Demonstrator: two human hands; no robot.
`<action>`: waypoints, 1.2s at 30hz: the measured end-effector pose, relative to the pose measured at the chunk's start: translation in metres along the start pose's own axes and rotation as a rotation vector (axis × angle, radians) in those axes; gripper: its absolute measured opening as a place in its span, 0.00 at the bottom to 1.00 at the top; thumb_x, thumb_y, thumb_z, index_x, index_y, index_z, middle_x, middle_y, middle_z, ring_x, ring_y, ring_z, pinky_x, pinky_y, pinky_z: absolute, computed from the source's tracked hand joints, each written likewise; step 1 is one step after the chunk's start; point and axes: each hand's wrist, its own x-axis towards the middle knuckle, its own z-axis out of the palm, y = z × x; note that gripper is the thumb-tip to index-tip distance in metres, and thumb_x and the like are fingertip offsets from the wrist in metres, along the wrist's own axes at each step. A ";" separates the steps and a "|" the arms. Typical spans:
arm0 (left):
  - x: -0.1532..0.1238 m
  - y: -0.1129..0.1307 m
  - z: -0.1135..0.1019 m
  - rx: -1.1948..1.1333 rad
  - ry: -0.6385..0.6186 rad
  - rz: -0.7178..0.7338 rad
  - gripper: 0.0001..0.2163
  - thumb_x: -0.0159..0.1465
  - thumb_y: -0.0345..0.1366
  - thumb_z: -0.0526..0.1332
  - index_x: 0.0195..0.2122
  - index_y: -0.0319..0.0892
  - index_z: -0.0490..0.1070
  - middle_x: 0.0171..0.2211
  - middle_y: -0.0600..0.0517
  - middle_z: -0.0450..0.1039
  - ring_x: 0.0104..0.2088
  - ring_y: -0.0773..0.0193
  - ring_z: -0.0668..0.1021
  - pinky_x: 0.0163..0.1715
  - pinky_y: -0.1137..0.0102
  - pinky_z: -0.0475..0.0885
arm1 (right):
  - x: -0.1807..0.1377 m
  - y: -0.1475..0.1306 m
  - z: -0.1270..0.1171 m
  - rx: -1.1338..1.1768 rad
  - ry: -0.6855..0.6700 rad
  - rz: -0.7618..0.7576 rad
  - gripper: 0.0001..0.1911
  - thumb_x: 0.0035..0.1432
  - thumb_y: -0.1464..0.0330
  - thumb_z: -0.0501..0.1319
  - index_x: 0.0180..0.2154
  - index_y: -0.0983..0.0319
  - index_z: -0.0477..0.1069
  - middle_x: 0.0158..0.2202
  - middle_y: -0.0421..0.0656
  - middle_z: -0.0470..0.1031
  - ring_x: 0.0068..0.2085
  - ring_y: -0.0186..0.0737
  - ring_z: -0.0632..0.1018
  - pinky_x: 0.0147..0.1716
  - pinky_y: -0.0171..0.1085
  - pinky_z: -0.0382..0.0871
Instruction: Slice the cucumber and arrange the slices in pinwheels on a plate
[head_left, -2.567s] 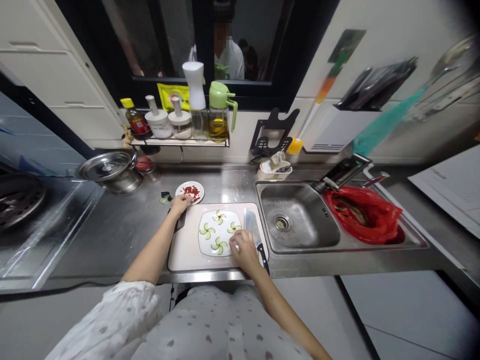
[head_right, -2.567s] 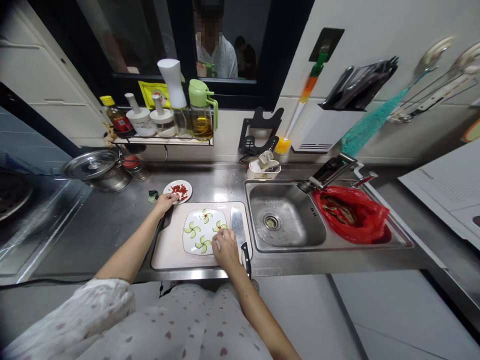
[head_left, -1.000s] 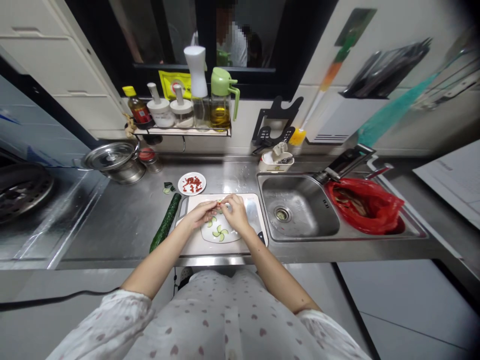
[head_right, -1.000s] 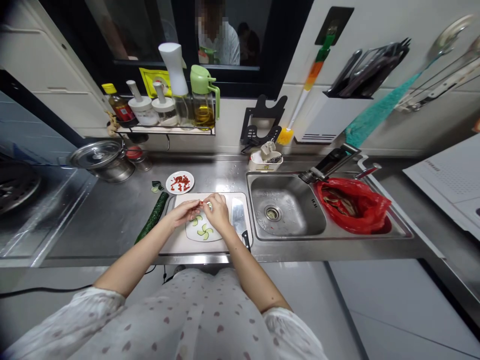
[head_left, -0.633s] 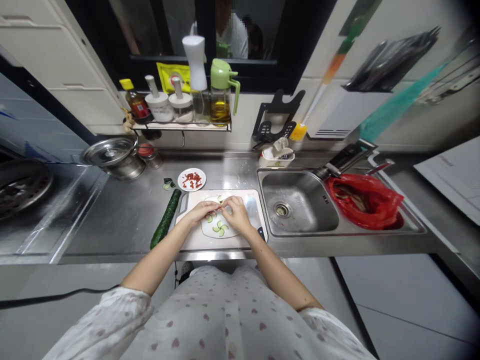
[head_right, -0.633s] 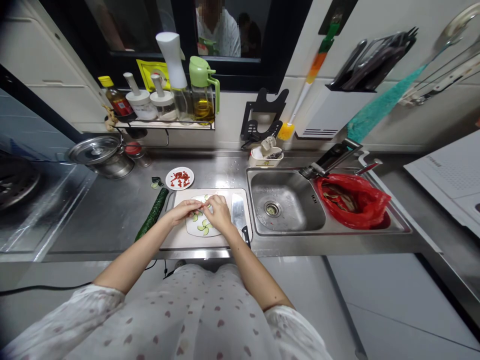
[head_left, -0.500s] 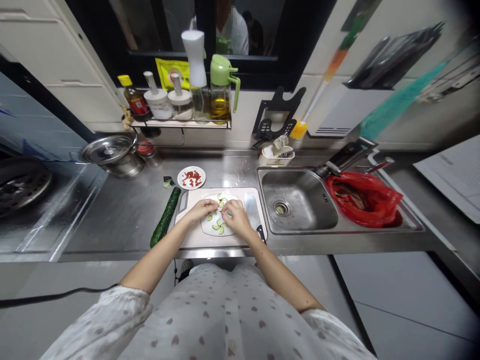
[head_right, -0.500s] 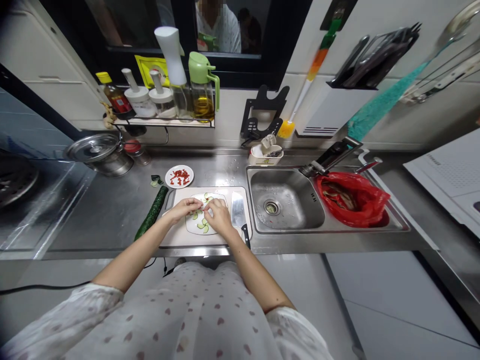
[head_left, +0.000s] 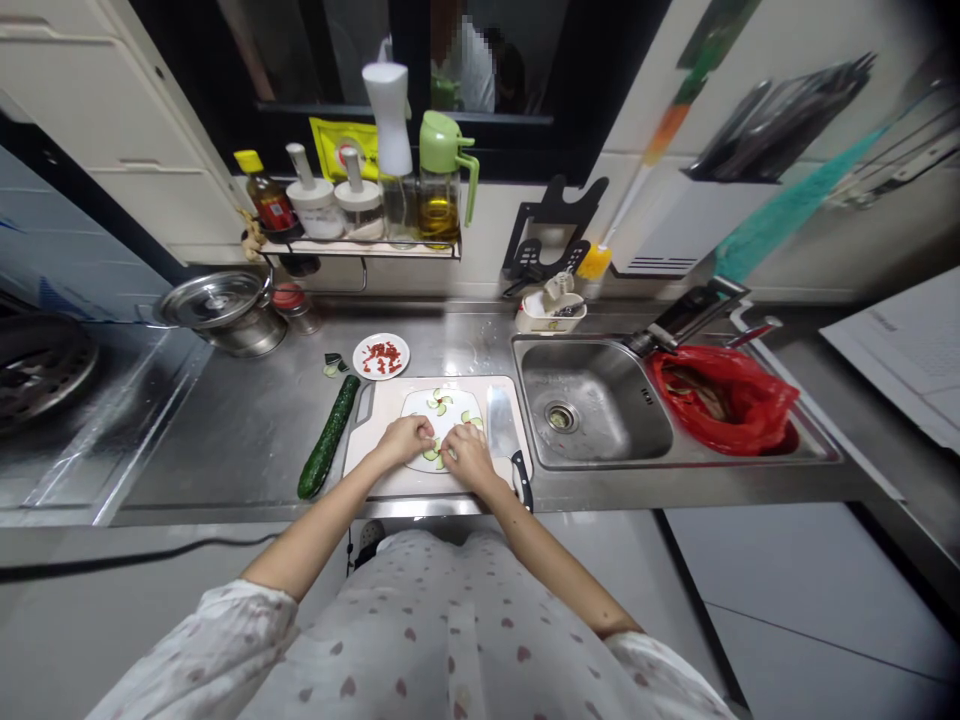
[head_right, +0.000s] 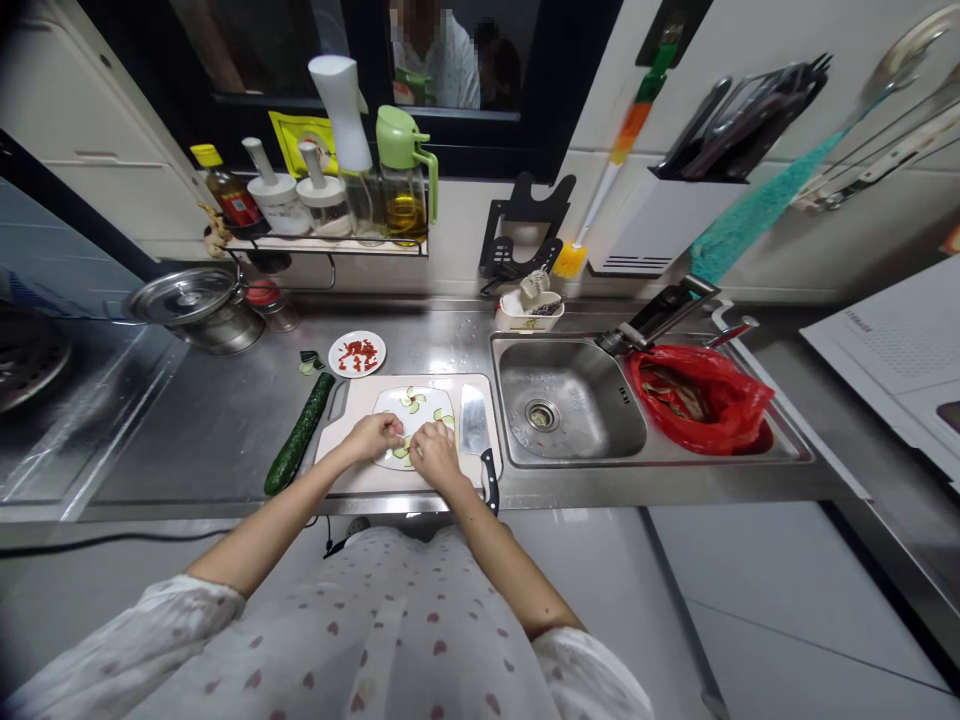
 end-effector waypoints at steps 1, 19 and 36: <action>0.000 0.002 0.000 0.037 -0.003 0.000 0.08 0.51 0.36 0.67 0.32 0.44 0.74 0.29 0.54 0.74 0.30 0.65 0.73 0.31 0.72 0.61 | 0.000 0.000 0.001 -0.004 -0.001 -0.003 0.05 0.59 0.72 0.59 0.32 0.60 0.73 0.39 0.45 0.71 0.46 0.45 0.66 0.48 0.44 0.59; -0.002 0.009 0.011 0.157 0.005 -0.031 0.07 0.50 0.35 0.69 0.30 0.45 0.75 0.29 0.52 0.74 0.37 0.59 0.75 0.39 0.69 0.63 | 0.003 0.001 0.005 -0.047 -0.029 -0.027 0.05 0.58 0.72 0.58 0.31 0.60 0.73 0.41 0.46 0.71 0.47 0.46 0.65 0.49 0.45 0.57; 0.000 0.005 0.002 0.097 0.037 -0.093 0.08 0.51 0.35 0.69 0.31 0.45 0.73 0.28 0.56 0.72 0.32 0.64 0.74 0.35 0.71 0.60 | 0.006 0.003 -0.003 0.009 0.041 0.024 0.06 0.59 0.70 0.59 0.31 0.60 0.74 0.41 0.45 0.71 0.49 0.47 0.64 0.51 0.47 0.53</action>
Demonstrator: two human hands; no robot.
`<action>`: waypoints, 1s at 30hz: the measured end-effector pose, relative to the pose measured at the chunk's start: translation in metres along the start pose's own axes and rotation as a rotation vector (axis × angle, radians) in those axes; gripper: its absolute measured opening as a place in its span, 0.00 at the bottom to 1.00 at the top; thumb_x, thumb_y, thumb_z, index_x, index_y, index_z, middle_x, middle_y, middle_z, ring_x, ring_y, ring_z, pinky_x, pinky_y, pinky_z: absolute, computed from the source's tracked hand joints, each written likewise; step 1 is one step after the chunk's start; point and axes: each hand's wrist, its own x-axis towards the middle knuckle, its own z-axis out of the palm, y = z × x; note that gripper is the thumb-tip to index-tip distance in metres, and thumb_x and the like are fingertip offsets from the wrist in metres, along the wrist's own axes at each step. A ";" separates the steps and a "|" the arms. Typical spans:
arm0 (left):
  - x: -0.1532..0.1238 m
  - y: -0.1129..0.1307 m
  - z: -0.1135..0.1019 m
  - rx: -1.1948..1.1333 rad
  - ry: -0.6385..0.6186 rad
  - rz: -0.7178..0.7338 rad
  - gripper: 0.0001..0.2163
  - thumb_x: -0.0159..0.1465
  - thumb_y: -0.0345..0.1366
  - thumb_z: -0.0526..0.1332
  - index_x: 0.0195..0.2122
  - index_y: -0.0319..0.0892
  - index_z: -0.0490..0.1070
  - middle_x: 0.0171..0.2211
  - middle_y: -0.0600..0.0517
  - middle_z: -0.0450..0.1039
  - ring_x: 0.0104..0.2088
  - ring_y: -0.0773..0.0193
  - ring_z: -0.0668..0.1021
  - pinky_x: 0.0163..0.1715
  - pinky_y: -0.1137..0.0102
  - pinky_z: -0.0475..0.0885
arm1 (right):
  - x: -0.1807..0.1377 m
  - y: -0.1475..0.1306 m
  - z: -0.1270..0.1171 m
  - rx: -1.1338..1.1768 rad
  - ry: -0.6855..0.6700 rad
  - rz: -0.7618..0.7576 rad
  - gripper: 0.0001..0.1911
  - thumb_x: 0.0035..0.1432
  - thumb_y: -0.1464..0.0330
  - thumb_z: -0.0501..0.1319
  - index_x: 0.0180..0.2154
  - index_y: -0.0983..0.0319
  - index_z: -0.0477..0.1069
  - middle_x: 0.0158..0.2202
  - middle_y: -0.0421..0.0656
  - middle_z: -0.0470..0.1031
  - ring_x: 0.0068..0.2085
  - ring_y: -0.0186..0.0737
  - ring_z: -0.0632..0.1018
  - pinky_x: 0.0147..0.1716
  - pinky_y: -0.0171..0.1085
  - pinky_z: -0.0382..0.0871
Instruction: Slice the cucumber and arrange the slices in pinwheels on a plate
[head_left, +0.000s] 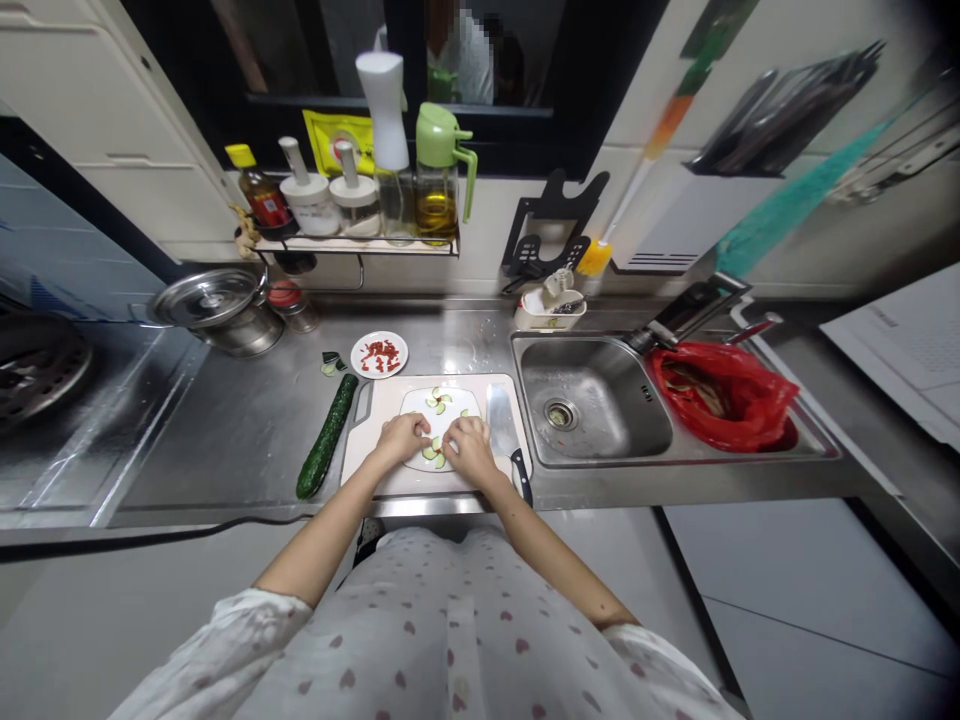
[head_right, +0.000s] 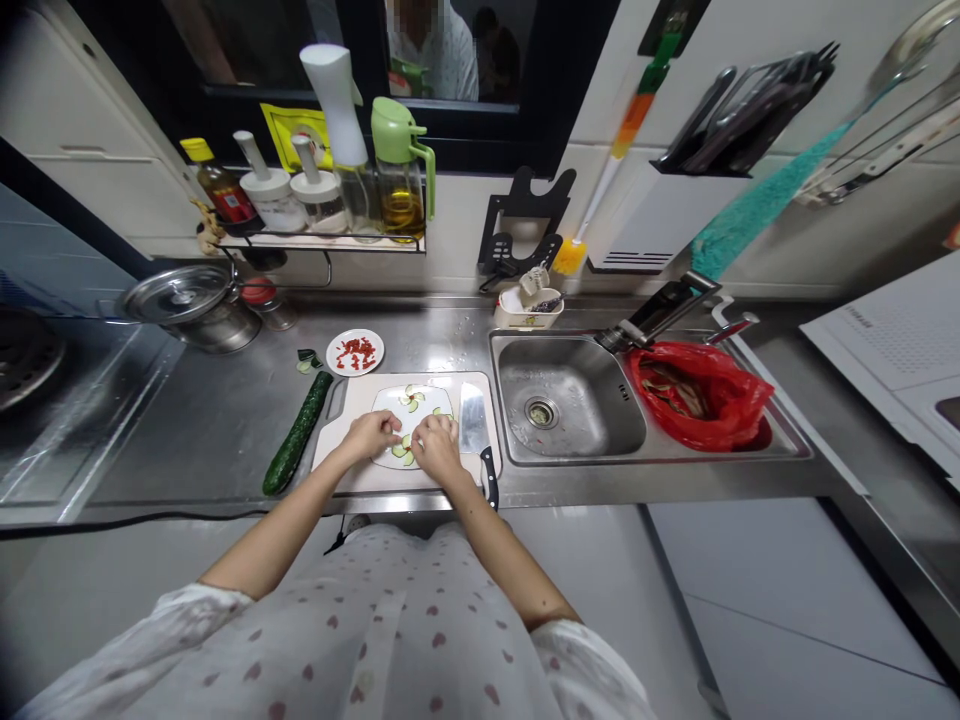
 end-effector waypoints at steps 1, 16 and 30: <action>-0.001 0.000 0.000 -0.005 0.005 -0.011 0.08 0.51 0.36 0.69 0.32 0.45 0.73 0.28 0.56 0.73 0.32 0.64 0.73 0.34 0.71 0.60 | 0.000 0.000 0.000 0.002 0.000 0.001 0.05 0.59 0.70 0.59 0.31 0.60 0.74 0.41 0.45 0.71 0.49 0.47 0.64 0.51 0.47 0.53; -0.010 0.011 0.012 0.136 -0.006 -0.024 0.08 0.53 0.39 0.68 0.34 0.45 0.74 0.32 0.54 0.75 0.38 0.61 0.75 0.38 0.70 0.62 | 0.000 -0.002 0.002 -0.049 -0.077 0.017 0.03 0.57 0.69 0.61 0.32 0.60 0.73 0.44 0.46 0.70 0.50 0.48 0.62 0.51 0.46 0.51; -0.018 0.008 0.015 -0.132 0.164 -0.017 0.05 0.54 0.35 0.66 0.32 0.44 0.75 0.27 0.57 0.73 0.31 0.67 0.74 0.34 0.73 0.62 | 0.010 0.000 -0.006 0.011 0.030 0.065 0.07 0.60 0.67 0.58 0.32 0.60 0.73 0.43 0.45 0.70 0.49 0.46 0.63 0.51 0.44 0.52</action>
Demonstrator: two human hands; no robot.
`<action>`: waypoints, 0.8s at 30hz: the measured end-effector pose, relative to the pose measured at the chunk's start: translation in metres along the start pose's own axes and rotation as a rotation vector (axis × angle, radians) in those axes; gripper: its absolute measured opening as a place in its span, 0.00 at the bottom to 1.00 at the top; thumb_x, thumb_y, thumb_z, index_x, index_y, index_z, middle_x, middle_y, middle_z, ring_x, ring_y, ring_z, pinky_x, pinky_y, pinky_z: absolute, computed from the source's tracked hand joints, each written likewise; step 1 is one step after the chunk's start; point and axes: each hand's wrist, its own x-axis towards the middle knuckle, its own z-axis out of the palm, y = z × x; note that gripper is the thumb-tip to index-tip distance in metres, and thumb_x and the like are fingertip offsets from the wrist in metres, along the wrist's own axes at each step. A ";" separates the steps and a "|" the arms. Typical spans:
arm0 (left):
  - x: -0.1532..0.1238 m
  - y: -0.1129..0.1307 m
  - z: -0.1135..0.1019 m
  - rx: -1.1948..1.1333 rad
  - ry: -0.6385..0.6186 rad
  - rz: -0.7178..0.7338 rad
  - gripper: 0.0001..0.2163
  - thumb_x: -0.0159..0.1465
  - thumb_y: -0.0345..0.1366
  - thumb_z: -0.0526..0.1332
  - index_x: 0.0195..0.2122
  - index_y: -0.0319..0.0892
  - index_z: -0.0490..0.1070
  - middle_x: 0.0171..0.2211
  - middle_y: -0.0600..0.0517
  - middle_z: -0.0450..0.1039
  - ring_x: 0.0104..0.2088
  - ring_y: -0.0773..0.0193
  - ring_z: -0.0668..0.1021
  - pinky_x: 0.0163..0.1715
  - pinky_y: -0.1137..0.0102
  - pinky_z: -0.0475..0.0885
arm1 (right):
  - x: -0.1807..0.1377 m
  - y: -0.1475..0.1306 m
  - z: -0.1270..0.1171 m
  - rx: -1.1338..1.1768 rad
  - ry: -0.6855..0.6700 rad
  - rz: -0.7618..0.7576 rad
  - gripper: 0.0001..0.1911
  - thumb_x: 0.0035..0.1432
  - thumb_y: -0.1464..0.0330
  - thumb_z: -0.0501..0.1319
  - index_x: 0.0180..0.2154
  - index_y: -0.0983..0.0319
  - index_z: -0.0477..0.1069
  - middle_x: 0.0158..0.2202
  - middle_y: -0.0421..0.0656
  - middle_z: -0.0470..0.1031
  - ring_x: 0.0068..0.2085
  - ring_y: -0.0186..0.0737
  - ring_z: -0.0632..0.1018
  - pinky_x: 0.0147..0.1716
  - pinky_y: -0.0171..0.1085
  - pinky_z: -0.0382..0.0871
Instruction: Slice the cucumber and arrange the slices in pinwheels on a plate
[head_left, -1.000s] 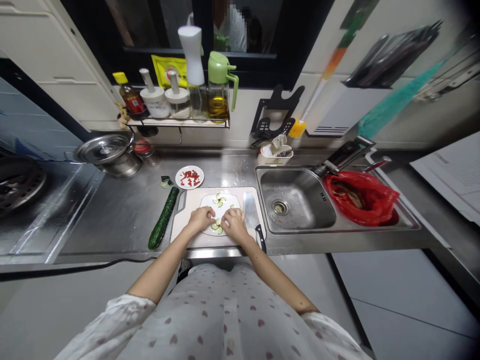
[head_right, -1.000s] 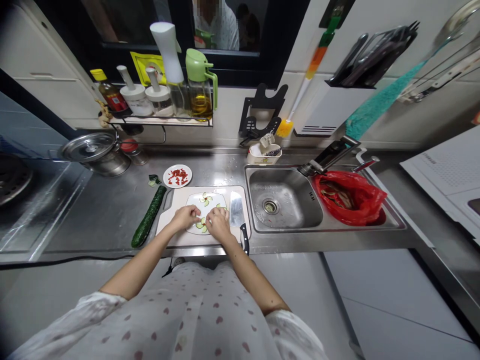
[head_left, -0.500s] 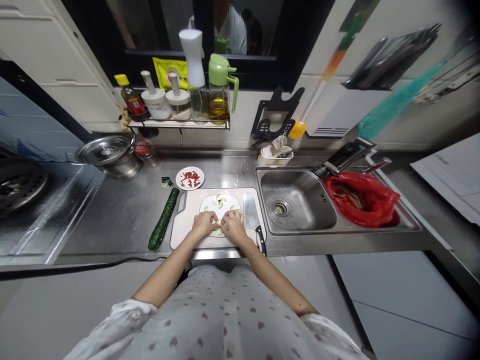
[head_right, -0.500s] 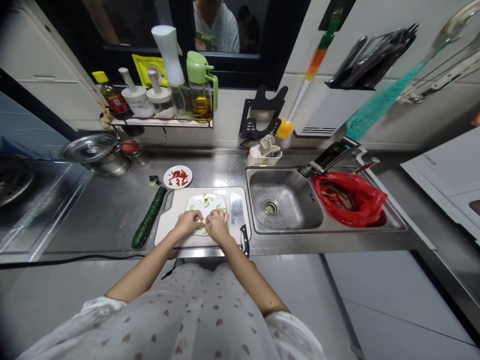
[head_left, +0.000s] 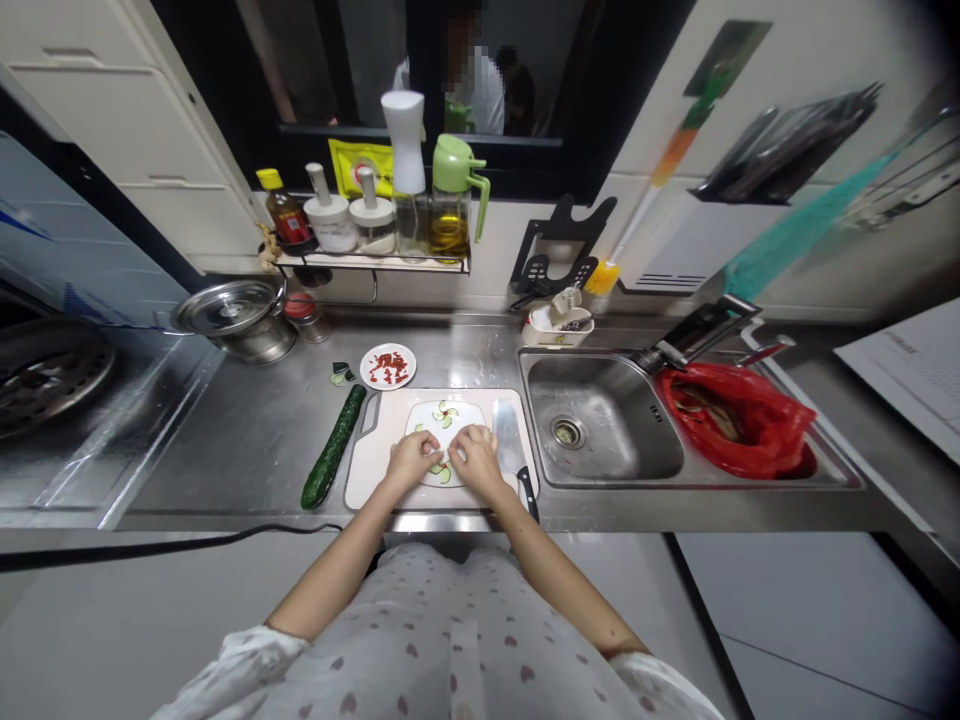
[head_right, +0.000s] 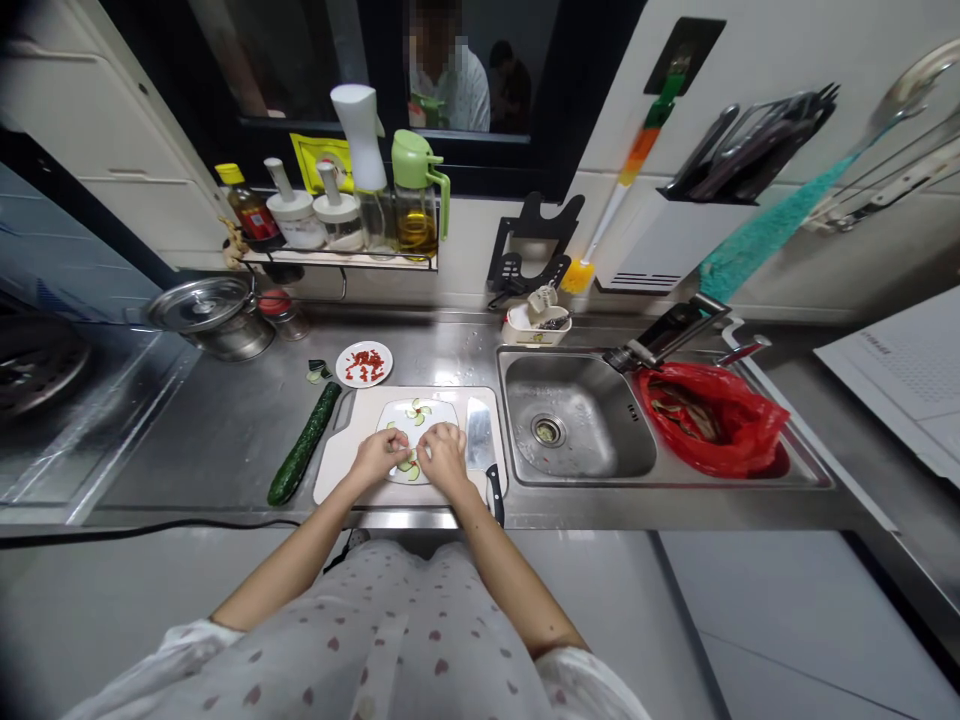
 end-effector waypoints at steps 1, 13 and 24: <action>-0.001 -0.001 0.001 -0.038 0.032 0.001 0.05 0.54 0.36 0.65 0.33 0.44 0.75 0.28 0.57 0.73 0.30 0.67 0.74 0.33 0.73 0.63 | 0.005 0.000 -0.002 0.007 0.008 0.005 0.07 0.60 0.67 0.57 0.32 0.59 0.73 0.43 0.45 0.70 0.49 0.46 0.63 0.51 0.44 0.52; 0.005 -0.004 0.003 -0.319 0.307 -0.062 0.09 0.57 0.41 0.61 0.35 0.43 0.74 0.25 0.56 0.70 0.26 0.68 0.72 0.30 0.74 0.63 | 0.087 -0.017 -0.011 -0.025 -0.012 0.003 0.08 0.61 0.67 0.56 0.36 0.59 0.74 0.43 0.46 0.71 0.49 0.46 0.63 0.49 0.41 0.56; -0.014 -0.011 0.015 -0.438 0.311 -0.088 0.12 0.57 0.44 0.59 0.36 0.42 0.73 0.23 0.58 0.65 0.21 0.71 0.64 0.26 0.75 0.61 | 0.188 -0.042 0.016 -0.159 -0.199 -0.004 0.13 0.64 0.66 0.54 0.42 0.58 0.77 0.46 0.48 0.71 0.49 0.47 0.64 0.46 0.40 0.57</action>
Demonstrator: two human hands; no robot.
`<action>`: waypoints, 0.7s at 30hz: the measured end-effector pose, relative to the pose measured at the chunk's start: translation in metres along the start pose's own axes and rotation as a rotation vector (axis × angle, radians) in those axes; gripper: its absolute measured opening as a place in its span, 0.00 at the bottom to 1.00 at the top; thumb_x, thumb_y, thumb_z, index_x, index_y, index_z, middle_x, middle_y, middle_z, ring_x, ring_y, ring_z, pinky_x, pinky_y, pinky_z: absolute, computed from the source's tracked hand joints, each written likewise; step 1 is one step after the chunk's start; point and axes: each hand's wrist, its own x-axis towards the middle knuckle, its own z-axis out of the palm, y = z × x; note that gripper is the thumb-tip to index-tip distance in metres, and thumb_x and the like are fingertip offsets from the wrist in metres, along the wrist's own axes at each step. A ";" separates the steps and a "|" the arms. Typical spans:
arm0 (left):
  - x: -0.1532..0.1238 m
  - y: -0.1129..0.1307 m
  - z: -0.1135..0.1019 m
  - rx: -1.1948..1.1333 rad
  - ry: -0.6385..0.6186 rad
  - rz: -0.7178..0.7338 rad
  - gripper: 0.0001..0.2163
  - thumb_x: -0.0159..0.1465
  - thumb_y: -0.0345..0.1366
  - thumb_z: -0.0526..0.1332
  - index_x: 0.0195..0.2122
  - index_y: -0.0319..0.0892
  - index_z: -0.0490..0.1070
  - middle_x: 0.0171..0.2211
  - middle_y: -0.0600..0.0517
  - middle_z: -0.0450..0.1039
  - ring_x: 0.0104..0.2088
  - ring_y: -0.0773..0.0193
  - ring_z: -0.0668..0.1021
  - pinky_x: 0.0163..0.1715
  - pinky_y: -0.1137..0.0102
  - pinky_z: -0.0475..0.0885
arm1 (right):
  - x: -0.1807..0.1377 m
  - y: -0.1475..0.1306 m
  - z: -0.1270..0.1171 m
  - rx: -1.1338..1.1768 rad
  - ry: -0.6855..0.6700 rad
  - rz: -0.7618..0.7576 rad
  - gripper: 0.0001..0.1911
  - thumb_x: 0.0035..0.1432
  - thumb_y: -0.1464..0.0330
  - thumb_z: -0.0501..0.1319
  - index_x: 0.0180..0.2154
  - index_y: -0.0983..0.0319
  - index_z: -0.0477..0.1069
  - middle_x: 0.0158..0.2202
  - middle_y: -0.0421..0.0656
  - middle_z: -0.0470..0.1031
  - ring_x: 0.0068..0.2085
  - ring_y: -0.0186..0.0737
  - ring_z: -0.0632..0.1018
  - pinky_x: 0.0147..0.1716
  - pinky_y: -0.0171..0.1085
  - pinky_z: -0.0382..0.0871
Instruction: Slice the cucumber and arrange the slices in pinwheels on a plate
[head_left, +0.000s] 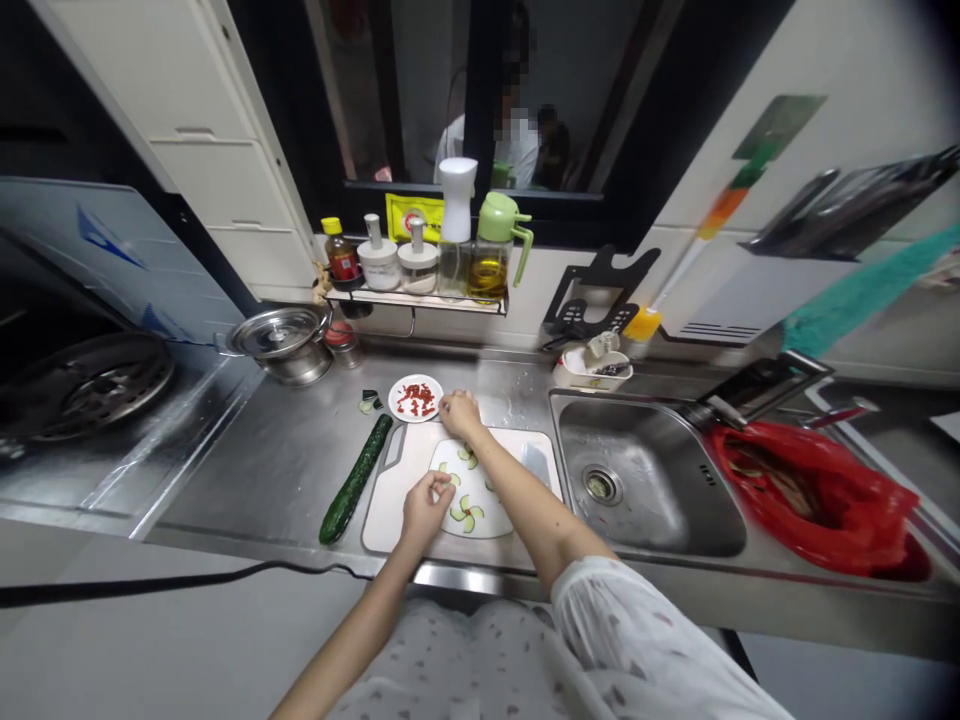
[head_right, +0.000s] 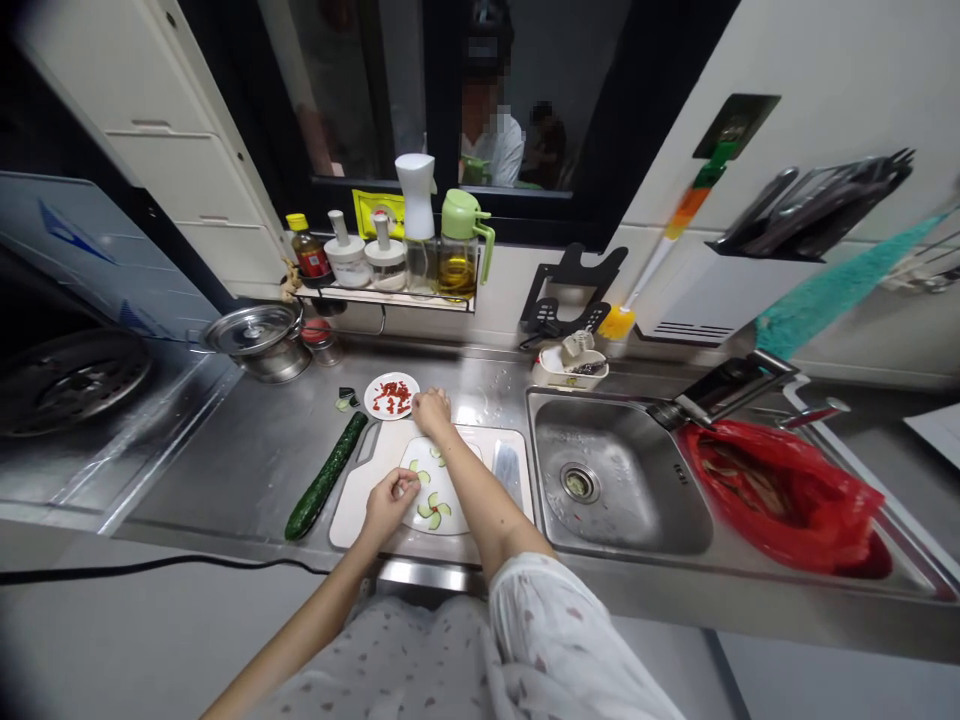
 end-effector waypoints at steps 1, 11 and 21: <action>0.000 0.000 0.000 -0.011 0.003 -0.001 0.12 0.57 0.44 0.59 0.37 0.42 0.73 0.23 0.58 0.65 0.21 0.71 0.64 0.25 0.75 0.61 | 0.006 -0.002 0.003 -0.005 -0.009 0.004 0.13 0.64 0.67 0.53 0.42 0.57 0.77 0.46 0.49 0.71 0.49 0.47 0.64 0.47 0.41 0.57; 0.001 -0.001 -0.007 -0.088 0.051 -0.035 0.13 0.57 0.45 0.61 0.37 0.42 0.72 0.22 0.58 0.64 0.22 0.69 0.66 0.26 0.75 0.63 | 0.047 0.000 0.022 -0.047 -0.047 0.010 0.18 0.61 0.73 0.53 0.49 0.57 0.75 0.48 0.51 0.69 0.51 0.49 0.64 0.48 0.43 0.57; 0.004 -0.004 -0.009 -0.133 0.059 -0.071 0.14 0.56 0.45 0.61 0.38 0.41 0.71 0.22 0.58 0.64 0.22 0.70 0.65 0.25 0.75 0.62 | 0.063 0.000 0.027 -0.041 0.009 -0.015 0.15 0.62 0.72 0.53 0.43 0.59 0.77 0.50 0.51 0.66 0.51 0.49 0.62 0.49 0.43 0.57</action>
